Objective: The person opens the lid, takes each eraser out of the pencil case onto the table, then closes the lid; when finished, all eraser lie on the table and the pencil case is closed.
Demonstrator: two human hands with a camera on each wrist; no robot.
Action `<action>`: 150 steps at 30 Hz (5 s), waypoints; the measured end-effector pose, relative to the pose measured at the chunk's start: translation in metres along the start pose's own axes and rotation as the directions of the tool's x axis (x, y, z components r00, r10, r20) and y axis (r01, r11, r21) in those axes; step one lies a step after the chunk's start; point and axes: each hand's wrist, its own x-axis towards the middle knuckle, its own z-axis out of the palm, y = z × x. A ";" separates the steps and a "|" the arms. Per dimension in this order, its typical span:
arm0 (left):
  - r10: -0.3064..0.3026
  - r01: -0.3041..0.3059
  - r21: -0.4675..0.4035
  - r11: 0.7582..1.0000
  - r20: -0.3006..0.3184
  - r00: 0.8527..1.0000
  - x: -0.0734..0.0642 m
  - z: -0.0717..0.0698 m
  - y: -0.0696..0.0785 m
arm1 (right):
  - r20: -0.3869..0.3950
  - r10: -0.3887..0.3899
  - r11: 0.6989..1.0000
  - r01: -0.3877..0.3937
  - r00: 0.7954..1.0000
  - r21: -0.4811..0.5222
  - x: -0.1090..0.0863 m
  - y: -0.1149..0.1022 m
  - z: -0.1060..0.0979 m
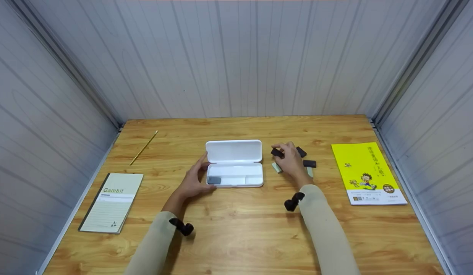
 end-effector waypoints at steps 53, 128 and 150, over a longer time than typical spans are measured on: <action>-0.073 0.072 0.043 0.996 0.029 0.997 -0.002 -0.003 0.014 | 0.108 -0.290 0.956 0.293 0.951 -0.015 -0.040 -0.035 0.022; -0.117 0.115 0.019 0.993 0.137 0.984 -0.001 -0.014 0.015 | 0.309 -0.374 0.908 0.412 0.875 -0.069 -0.007 -0.087 0.158; -0.071 0.070 0.006 0.998 0.112 0.991 -0.002 -0.013 0.013 | 0.310 -0.399 0.909 0.418 0.863 0.006 0.005 -0.072 0.161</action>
